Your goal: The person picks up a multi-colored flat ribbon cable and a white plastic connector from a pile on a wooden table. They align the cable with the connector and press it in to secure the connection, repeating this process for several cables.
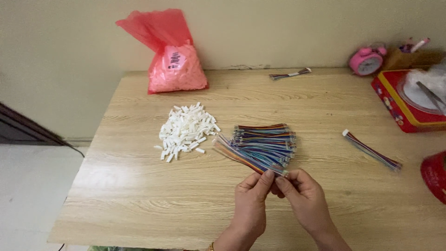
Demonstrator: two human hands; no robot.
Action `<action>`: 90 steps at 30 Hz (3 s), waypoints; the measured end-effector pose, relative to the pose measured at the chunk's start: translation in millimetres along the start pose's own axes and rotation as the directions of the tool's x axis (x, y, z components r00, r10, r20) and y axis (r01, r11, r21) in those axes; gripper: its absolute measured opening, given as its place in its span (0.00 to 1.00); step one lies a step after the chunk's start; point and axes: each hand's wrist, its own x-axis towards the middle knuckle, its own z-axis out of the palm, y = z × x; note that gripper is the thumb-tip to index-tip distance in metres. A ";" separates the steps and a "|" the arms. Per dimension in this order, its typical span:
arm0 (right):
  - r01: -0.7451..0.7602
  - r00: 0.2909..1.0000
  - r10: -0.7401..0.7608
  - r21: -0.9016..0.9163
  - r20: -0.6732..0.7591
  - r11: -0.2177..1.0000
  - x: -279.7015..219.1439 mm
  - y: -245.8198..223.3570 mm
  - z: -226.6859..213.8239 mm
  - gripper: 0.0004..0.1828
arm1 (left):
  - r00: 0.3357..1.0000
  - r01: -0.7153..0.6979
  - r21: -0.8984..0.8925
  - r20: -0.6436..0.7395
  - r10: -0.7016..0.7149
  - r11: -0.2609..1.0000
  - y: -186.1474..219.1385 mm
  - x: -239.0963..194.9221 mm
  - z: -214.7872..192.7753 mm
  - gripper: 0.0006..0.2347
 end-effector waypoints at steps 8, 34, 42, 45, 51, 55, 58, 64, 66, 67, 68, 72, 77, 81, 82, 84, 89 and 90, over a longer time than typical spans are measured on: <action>-0.010 1.000 0.010 0.006 -0.011 1.000 -2.8 0.8 -8.3 0.09 | 0.993 0.061 -0.145 -0.093 -0.075 0.988 26.2 2.6 5.9 0.08; -0.124 0.980 0.122 -0.002 -0.160 0.992 -6.0 39.5 -48.7 0.11 | 0.952 -0.023 0.040 -0.303 0.034 0.999 35.6 26.2 -30.2 0.08; 0.477 0.810 -0.576 -0.447 -0.111 0.757 -24.0 -49.8 -4.3 0.30 | 0.951 -0.121 0.155 -0.264 0.159 0.980 20.9 26.9 -33.3 0.07; 0.218 0.859 -0.506 -0.841 -0.076 0.496 -25.3 -90.3 7.7 0.35 | 0.953 -0.087 0.149 -0.276 0.126 0.985 27.9 24.0 -25.9 0.06; 0.392 0.843 -0.535 -0.625 -0.049 0.675 -24.8 -50.7 0.7 0.15 | 0.952 -0.094 0.170 -0.274 0.138 0.981 27.1 20.2 -28.1 0.06; 0.509 0.855 -0.508 -0.362 0.106 0.781 -27.8 -58.2 22.8 0.11 | 0.960 -0.102 0.201 -0.237 0.150 0.974 22.3 17.6 -20.2 0.06; 0.409 0.909 -0.400 -0.442 0.118 0.798 -20.9 -71.9 36.2 0.14 | 0.974 -0.085 0.127 -0.200 0.110 0.988 25.6 10.6 -13.8 0.05; 0.173 0.983 -0.165 -0.123 0.077 0.977 -2.2 -35.7 34.9 0.16 | 0.978 -0.102 0.153 -0.164 0.127 0.983 13.6 7.3 -21.6 0.04; 0.116 0.984 -0.108 -0.046 0.140 0.992 0.8 -26.2 32.1 0.16 | 0.972 -0.156 0.227 -0.136 0.190 0.961 5.4 9.3 -27.5 0.05; 0.116 0.984 -0.109 -0.046 0.138 0.992 1.1 -28.6 32.1 0.16 | 0.973 -0.155 0.227 -0.134 0.188 0.962 7.7 8.3 -24.9 0.05; 0.095 0.988 -0.082 -0.101 0.132 0.990 1.4 -31.2 32.3 0.16 | 0.977 -0.121 0.233 -0.143 0.157 0.965 10.2 7.3 -22.4 0.04; 0.083 0.984 -0.054 -0.166 0.168 0.983 6.4 -23.3 25.2 0.16 | 0.982 -0.097 0.252 -0.134 0.134 0.963 14.6 3.2 -17.1 0.06; -0.046 0.970 0.075 -0.128 0.230 0.991 12.5 -10.3 14.6 0.16 | 0.983 -0.106 0.282 -0.112 0.142 0.954 13.7 2.6 -18.5 0.06; -0.070 0.953 0.094 -0.091 0.288 0.993 10.7 -21.2 9.3 0.14 | 0.987 -0.102 0.351 -0.078 0.138 0.931 12.1 2.7 -19.2 0.09; -0.070 0.953 0.093 -0.089 0.287 0.994 11.4 -23.5 8.7 0.14 | 0.988 -0.101 0.352 -0.077 0.137 0.930 11.0 2.9 -19.4 0.09; -0.027 0.950 0.094 -0.223 0.297 0.974 12.9 -28.6 6.9 0.14 | 0.995 -0.066 0.191 -0.066 0.080 0.979 8.7 3.6 -19.0 0.10; -0.072 0.956 0.122 -0.192 0.265 0.979 15.3 -21.8 7.1 0.14 | 0.994 -0.046 0.292 -0.086 0.074 0.955 10.9 4.9 -18.3 0.10; -0.074 0.962 0.124 -0.205 0.242 0.976 15.4 -17.7 6.7 0.13 | 0.994 -0.044 0.300 -0.087 0.074 0.953 10.9 4.7 -18.9 0.10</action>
